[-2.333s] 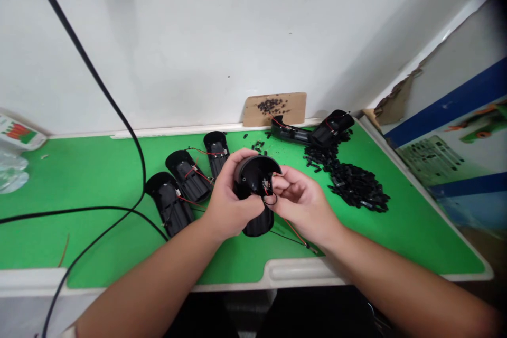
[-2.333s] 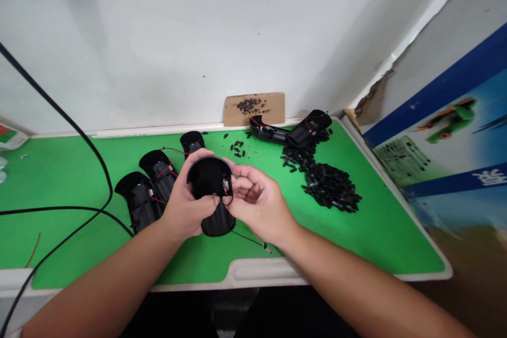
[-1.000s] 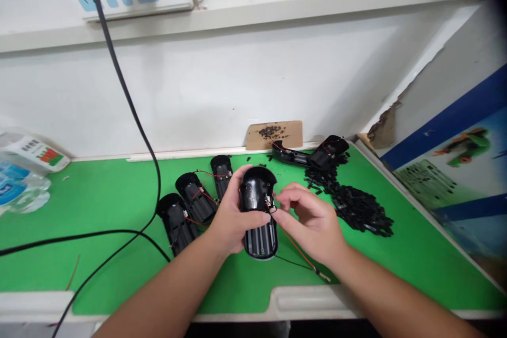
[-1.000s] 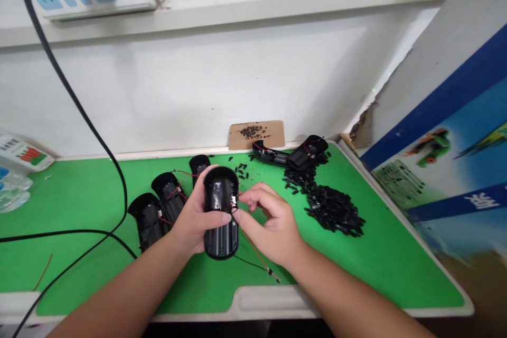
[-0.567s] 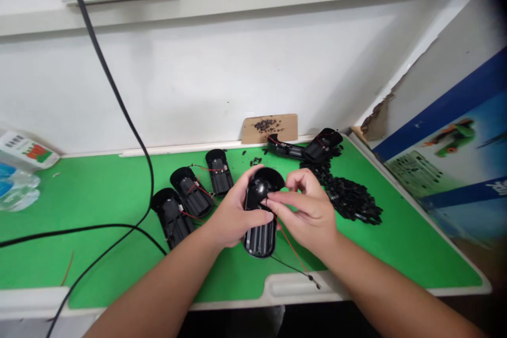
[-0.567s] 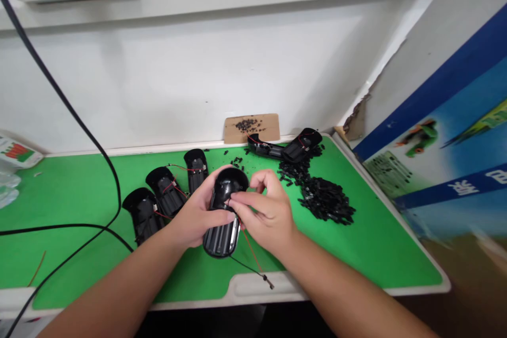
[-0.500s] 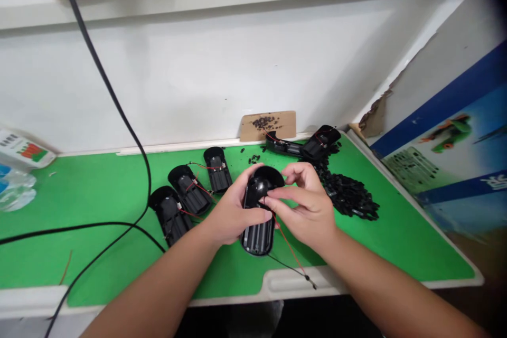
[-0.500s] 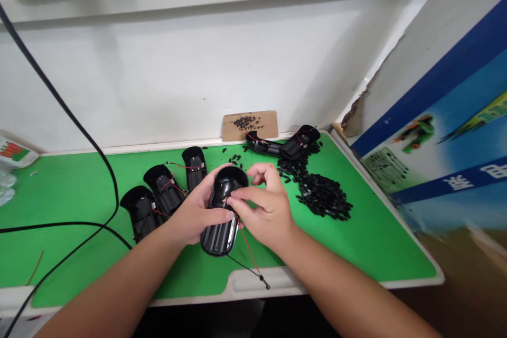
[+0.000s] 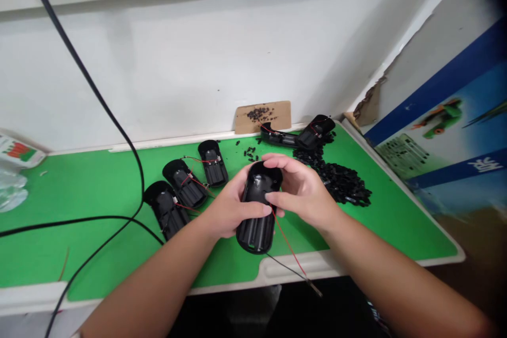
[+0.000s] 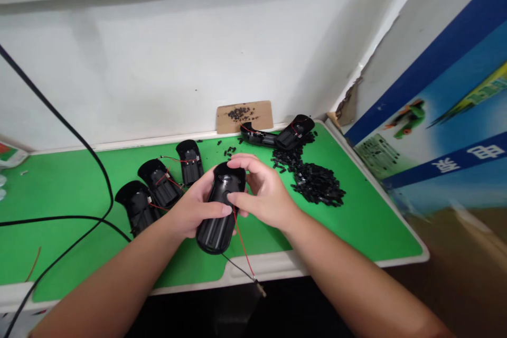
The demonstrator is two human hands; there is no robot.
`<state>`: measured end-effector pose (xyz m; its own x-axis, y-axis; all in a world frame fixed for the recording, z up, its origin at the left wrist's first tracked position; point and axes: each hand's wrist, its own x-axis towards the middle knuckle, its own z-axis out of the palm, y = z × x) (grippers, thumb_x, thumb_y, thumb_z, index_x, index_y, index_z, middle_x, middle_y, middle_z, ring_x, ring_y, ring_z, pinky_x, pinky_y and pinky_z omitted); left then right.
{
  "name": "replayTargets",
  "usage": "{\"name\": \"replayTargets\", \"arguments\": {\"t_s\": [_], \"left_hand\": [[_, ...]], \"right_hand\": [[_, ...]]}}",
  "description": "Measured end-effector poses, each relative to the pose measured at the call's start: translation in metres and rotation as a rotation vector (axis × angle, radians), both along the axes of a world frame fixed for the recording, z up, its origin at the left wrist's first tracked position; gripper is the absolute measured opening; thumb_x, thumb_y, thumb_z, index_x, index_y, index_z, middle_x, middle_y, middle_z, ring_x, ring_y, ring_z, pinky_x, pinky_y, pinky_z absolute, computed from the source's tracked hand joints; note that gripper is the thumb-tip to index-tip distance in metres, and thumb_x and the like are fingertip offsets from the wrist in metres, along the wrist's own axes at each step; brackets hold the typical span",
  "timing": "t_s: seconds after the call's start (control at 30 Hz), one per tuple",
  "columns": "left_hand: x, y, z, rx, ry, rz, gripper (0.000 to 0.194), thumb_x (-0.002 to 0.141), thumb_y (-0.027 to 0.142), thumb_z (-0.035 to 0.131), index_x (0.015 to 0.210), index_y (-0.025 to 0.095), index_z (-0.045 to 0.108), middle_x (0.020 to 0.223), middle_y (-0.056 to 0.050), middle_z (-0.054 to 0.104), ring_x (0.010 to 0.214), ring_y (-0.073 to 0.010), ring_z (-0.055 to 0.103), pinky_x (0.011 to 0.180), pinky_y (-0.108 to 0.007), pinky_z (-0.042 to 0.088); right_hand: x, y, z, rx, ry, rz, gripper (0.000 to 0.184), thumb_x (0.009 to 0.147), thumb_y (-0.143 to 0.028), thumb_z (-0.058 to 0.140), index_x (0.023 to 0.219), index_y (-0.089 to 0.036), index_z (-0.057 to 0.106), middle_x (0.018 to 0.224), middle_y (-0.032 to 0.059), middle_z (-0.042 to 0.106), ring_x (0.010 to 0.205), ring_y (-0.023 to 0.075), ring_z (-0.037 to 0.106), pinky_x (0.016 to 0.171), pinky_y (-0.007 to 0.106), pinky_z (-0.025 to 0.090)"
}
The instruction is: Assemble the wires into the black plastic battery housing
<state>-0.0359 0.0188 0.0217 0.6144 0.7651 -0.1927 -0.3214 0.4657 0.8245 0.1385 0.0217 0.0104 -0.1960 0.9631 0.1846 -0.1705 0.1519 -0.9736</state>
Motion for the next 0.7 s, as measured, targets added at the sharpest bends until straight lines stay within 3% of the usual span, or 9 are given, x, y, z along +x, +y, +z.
{"name": "replayTargets", "arguments": {"t_s": [0.07, 0.2, 0.27, 0.7], "left_hand": [[-0.0003, 0.0002, -0.0004, -0.002, -0.013, -0.007, 0.07, 0.069, 0.016, 0.08, 0.129, 0.026, 0.045, 0.096, -0.004, 0.066, 0.078, -0.0237, 0.073, 0.061, -0.029, 0.061], [-0.0011, 0.0007, -0.0008, -0.005, -0.007, 0.024, 0.061, 0.07, 0.018, 0.081, 0.122, 0.022, 0.049, 0.09, -0.003, 0.066, 0.076, -0.0237, 0.074, 0.06, -0.028, 0.061], [-0.0007, 0.0006, -0.0003, -0.009, -0.001, 0.042, 0.063, 0.07, 0.019, 0.081, 0.123, 0.022, 0.048, 0.089, -0.003, 0.066, 0.075, -0.0234, 0.073, 0.06, -0.03, 0.062], [0.0042, -0.0008, -0.0007, -0.106, 0.009, 0.133, 0.073, 0.066, 0.01, 0.075, 0.128, 0.031, 0.04, 0.084, 0.0, 0.065, 0.074, -0.0209, 0.069, 0.058, -0.042, 0.063]], "right_hand": [[0.0018, 0.0007, 0.0004, -0.075, 0.108, 0.014, 0.045, 0.067, -0.023, 0.081, 0.109, -0.026, 0.066, 0.126, 0.0078, 0.059, 0.095, 0.0222, 0.063, 0.049, 0.025, 0.052], [0.0022, 0.0035, -0.0008, -0.111, 0.202, -0.036, 0.037, 0.067, -0.028, 0.083, 0.101, -0.024, 0.07, 0.111, 0.0055, 0.067, 0.101, 0.0218, 0.062, 0.077, 0.033, 0.057], [0.0015, 0.0043, -0.0015, -0.121, 0.21, -0.044, 0.037, 0.067, -0.031, 0.084, 0.101, -0.025, 0.07, 0.109, 0.0055, 0.067, 0.103, 0.0228, 0.062, 0.082, 0.035, 0.056], [-0.0003, 0.0023, 0.0022, -0.095, 0.179, -0.013, 0.036, 0.07, -0.039, 0.081, 0.101, -0.025, 0.07, 0.11, 0.0071, 0.067, 0.105, 0.0257, 0.06, 0.085, 0.041, 0.055]]}}
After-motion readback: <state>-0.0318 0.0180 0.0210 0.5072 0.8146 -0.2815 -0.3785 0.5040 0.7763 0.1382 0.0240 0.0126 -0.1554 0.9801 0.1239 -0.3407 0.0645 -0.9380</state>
